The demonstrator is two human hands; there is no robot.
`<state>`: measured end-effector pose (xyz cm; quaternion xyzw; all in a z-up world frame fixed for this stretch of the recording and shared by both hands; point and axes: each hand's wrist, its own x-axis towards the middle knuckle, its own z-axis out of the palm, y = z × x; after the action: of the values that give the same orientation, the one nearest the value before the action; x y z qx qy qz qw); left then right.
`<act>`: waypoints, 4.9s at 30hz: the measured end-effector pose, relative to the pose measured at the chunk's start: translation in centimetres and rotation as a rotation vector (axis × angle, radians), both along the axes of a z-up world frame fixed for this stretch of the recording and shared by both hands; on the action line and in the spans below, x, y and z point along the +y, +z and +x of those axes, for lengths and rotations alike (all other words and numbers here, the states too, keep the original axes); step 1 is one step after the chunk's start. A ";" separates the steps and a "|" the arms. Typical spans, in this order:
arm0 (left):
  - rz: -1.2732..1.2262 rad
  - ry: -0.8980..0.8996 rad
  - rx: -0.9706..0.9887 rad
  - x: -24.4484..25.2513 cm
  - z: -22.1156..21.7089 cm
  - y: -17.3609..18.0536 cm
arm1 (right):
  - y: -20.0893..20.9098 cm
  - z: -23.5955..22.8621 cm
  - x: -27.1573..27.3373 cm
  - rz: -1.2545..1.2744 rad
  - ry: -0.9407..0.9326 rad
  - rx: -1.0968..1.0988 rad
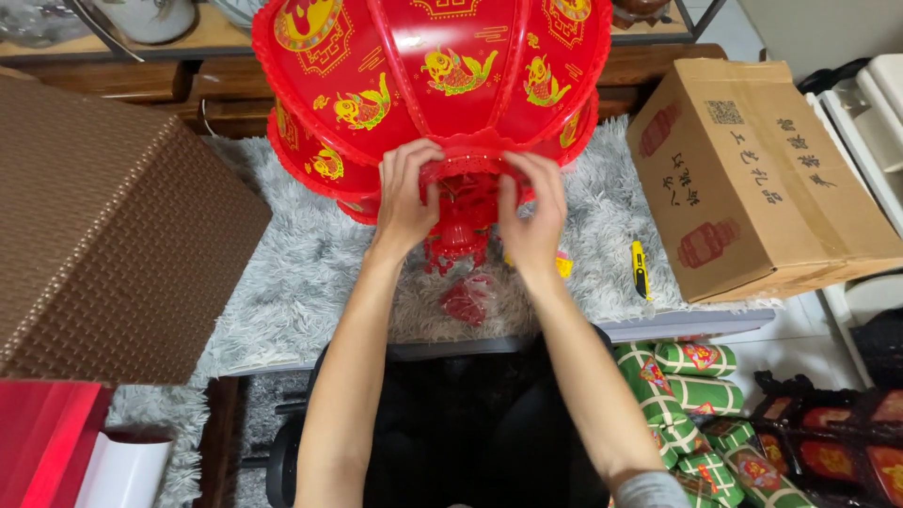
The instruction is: Assembling a traditional red lantern by attaching small decorative pieces to the bottom.
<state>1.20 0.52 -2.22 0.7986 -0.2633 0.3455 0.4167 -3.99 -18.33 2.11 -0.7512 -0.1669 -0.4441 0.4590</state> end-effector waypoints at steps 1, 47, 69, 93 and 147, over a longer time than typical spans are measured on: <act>0.001 -0.002 0.000 0.0 -0.4 0.0 | 0.1 0.6 -0.3 0.001 -0.002 0.000; 0.072 0.364 -0.386 1.4 -1.0 -5.5 | -2.9 2.0 -0.5 0.102 0.279 0.489; 0.160 0.377 -0.378 -0.6 -2.5 -5.4 | 0.8 2.4 -1.7 0.502 0.491 1.165; 0.068 0.265 -0.276 1.8 -0.6 -2.2 | -32.3 6.4 -19.5 -0.010 -0.388 1.144; -0.038 -0.119 0.053 1.2 -2.9 2.2 | -1.8 0.6 0.4 -0.050 0.431 0.560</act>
<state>-1.69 1.75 -0.04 0.7823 -0.2926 0.3037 0.4583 -3.42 -17.92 0.29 -0.8023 -0.1998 -0.1094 0.5518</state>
